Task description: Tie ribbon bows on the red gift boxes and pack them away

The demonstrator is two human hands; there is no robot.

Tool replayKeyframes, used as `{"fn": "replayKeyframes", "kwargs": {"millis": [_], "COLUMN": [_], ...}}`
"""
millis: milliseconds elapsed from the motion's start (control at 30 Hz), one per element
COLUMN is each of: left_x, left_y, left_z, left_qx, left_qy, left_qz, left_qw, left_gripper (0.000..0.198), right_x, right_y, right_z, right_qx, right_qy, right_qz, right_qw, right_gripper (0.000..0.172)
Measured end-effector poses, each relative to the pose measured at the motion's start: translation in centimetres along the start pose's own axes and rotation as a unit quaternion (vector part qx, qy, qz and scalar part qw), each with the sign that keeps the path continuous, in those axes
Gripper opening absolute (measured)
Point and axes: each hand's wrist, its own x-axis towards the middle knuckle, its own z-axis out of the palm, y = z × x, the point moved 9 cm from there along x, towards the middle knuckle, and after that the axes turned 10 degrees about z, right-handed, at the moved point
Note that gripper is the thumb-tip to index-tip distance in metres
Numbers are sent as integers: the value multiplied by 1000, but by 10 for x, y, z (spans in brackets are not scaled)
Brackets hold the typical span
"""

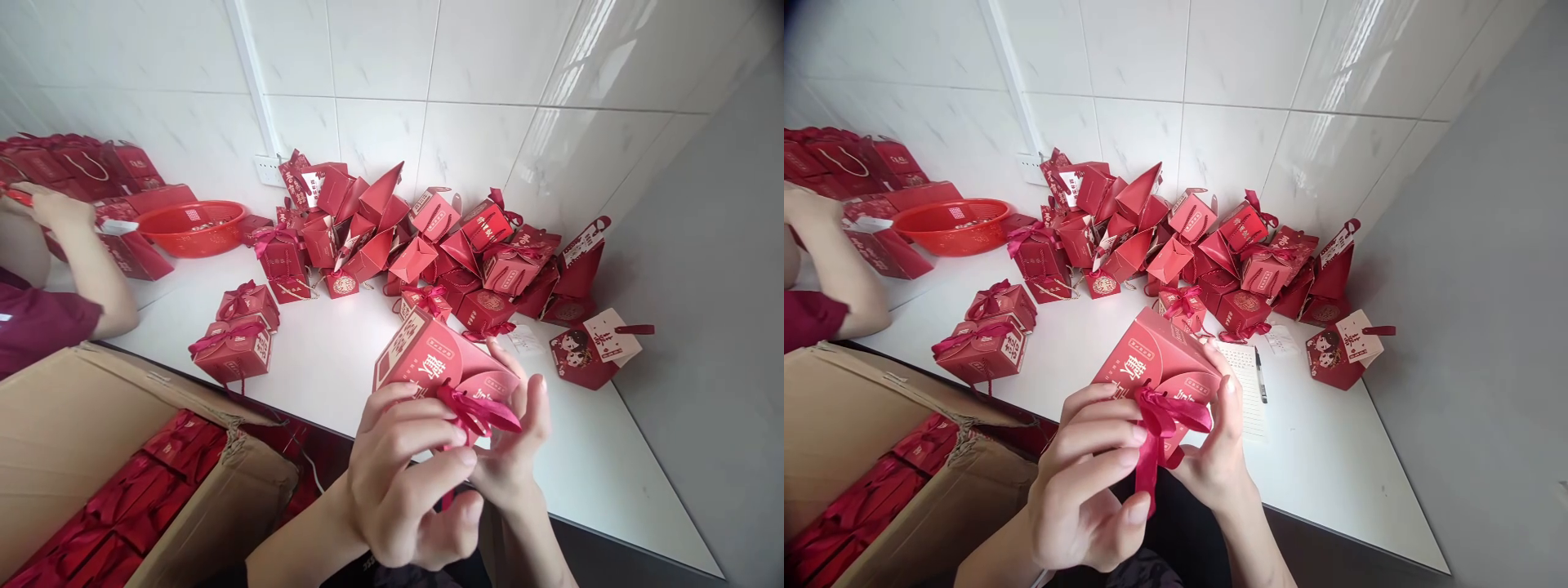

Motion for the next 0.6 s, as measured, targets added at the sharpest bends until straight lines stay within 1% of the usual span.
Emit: {"fn": "replayKeyframes", "kwargs": {"millis": [67,133,233,267,300,333,367,400,433,467,500,600], "left_x": [-2,-5,-10,-12,-13,-15,-16,-16,-16,-14,-12,-7], "left_y": [-3,-6,-20,-26,-33,-41,-47,-50,-51,-49,-44,-25], "left_z": [-3,-7,-19,-21,-21,-19,-15,-11,-9,-8,-8,-1], "left_qx": [-8,-13,20,39,52,54,50,44,40,39,41,43], "left_qy": [24,50,95,94,81,53,22,-5,-19,-23,-23,-39], "left_qz": [-12,-31,-97,-127,-159,-189,-212,-224,-222,-204,-174,-80], "left_qw": [1000,998,991,987,983,979,976,974,974,978,984,995], "left_gripper": [15,22,44,52,57,58,53,43,31,22,18,18], "right_x": [4,7,8,9,9,9,9,9,10,10,10,10], "right_y": [-6,-9,-11,-11,-12,-14,-15,-18,-20,-21,-22,-23], "right_z": [-6,-8,-7,-7,-8,-8,-8,-9,-8,-8,-7,-4], "right_qx": [32,54,56,53,49,42,33,22,10,-1,-9,-4], "right_qy": [24,27,20,22,23,24,26,26,24,21,17,-6], "right_qz": [-10,-15,-16,-18,-23,-29,-37,-45,-51,-55,-56,-55], "right_qw": [999,998,998,998,998,998,998,998,998,998,998,998], "right_gripper": [102,100,99,99,99,98,96,93,89,86,83,81]}}
